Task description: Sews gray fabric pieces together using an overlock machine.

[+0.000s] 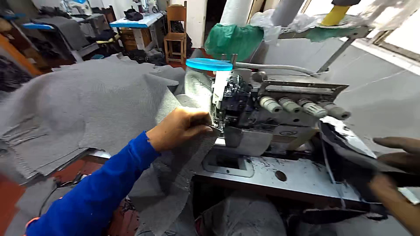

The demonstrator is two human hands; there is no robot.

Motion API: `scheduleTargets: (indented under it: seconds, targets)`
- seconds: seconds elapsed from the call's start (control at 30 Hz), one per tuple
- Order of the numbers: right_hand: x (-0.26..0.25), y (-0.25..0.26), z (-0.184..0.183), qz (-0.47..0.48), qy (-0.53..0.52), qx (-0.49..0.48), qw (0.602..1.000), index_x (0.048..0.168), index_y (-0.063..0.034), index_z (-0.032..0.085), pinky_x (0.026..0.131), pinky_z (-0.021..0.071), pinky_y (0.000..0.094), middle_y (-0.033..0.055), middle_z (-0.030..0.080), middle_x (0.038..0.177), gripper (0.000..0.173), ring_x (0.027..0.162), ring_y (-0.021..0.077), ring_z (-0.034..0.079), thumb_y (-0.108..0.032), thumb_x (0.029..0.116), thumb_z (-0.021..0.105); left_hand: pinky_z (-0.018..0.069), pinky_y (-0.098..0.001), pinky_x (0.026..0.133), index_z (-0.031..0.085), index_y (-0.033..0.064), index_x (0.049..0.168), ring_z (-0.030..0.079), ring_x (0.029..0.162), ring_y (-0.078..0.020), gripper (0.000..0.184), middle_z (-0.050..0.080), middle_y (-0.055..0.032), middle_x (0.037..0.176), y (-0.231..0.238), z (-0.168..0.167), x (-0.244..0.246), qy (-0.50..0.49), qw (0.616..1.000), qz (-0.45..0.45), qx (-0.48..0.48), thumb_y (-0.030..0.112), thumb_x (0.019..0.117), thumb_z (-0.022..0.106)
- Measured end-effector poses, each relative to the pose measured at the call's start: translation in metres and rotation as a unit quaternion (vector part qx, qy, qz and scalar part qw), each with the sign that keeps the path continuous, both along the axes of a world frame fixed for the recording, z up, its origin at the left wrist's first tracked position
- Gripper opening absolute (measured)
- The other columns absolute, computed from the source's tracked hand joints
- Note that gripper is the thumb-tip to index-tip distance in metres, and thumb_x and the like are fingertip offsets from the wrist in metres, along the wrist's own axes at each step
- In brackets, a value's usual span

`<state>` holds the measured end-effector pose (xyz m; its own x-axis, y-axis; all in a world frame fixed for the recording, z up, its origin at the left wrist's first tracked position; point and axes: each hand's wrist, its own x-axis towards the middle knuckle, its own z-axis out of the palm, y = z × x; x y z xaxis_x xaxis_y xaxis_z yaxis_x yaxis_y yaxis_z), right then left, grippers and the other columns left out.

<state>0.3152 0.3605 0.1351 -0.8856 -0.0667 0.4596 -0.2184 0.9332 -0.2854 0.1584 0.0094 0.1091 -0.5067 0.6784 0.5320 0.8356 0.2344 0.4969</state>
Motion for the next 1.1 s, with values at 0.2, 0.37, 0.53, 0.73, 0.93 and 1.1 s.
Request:
scheduleTargets:
  seconds: [0.2,0.37,0.53,0.73,0.93,1.1]
  targets:
    - [-0.049,-0.155,-0.07,0.137,0.15,-0.446,0.872,0.113,-0.0059,0.062,0.074,0.0574,0.0146,-0.0091,0.071,0.092,0.022,0.082,-0.0059,0.066,-0.005,0.0918,0.067,0.0559,-0.0167,0.075,0.074,0.0031,0.083,0.065,0.083,-0.0027,0.01,0.07,-0.0014,0.089,0.006,0.018,0.048,0.014,0.996,0.022,0.09,0.012,0.0856,0.079]
    - [-0.054,-0.214,-0.075,0.191,0.126,-0.629,0.743,0.105,-0.0179,0.052,0.077,0.0589,0.0153,-0.0137,0.071,0.086,0.029,0.082,-0.0032,0.069,0.006,0.0912,0.062,0.0581,-0.0201,0.07,0.067,0.0004,0.088,0.069,0.078,-0.0055,0.01,0.074,-0.005,0.089,-0.003,0.014,0.049,-0.053,0.991,0.059,0.112,0.001,0.0861,0.077]
    - [-0.052,-0.218,-0.083,0.222,0.117,-0.627,0.737,0.099,-0.0207,0.058,0.072,0.0565,0.0134,-0.0145,0.068,0.082,0.012,0.077,-0.0058,0.066,-0.009,0.0982,0.062,0.0566,-0.0178,0.064,0.068,0.0005,0.087,0.067,0.07,-0.0038,0.013,0.072,-0.0034,0.08,-0.006,0.025,0.055,-0.059,0.989,0.072,0.119,-0.002,0.082,0.08]
    - [-0.017,-0.249,-0.144,0.215,-0.022,-0.522,0.825,0.082,0.0002,0.073,0.066,0.0554,0.0173,0.0015,0.071,0.073,0.014,0.07,-0.0028,0.066,-0.01,0.0883,0.067,0.0589,-0.0303,0.076,0.072,0.004,0.105,0.07,0.078,-0.0105,0.021,0.075,-0.0025,0.086,0.017,0.011,0.035,0.09,0.98,0.166,0.057,0.002,0.085,0.077]
    - [0.012,-0.211,-0.156,0.201,-0.186,-0.568,0.776,0.085,0.005,0.072,0.074,0.0555,0.0168,-0.0001,0.072,0.075,0.012,0.074,-0.0064,0.066,-0.001,0.0908,0.063,0.0445,-0.051,0.101,0.079,0.0153,0.09,0.064,0.112,-0.0315,0.01,0.074,-0.007,0.107,0.029,-0.056,0.05,0.261,0.912,0.312,-0.046,0.02,0.0928,0.071]
    - [0.008,-0.191,-0.155,0.223,-0.155,-0.522,0.809,0.085,0.0082,0.072,0.076,0.0539,0.0147,0.0038,0.073,0.076,0.015,0.076,-0.0072,0.066,-0.002,0.0913,0.063,0.0561,-0.0371,0.096,0.079,0.0091,0.112,0.072,0.107,-0.0231,0.025,0.077,-0.0068,0.113,0.05,-0.069,0.073,0.27,0.898,0.333,-0.098,0.021,0.0996,0.061]
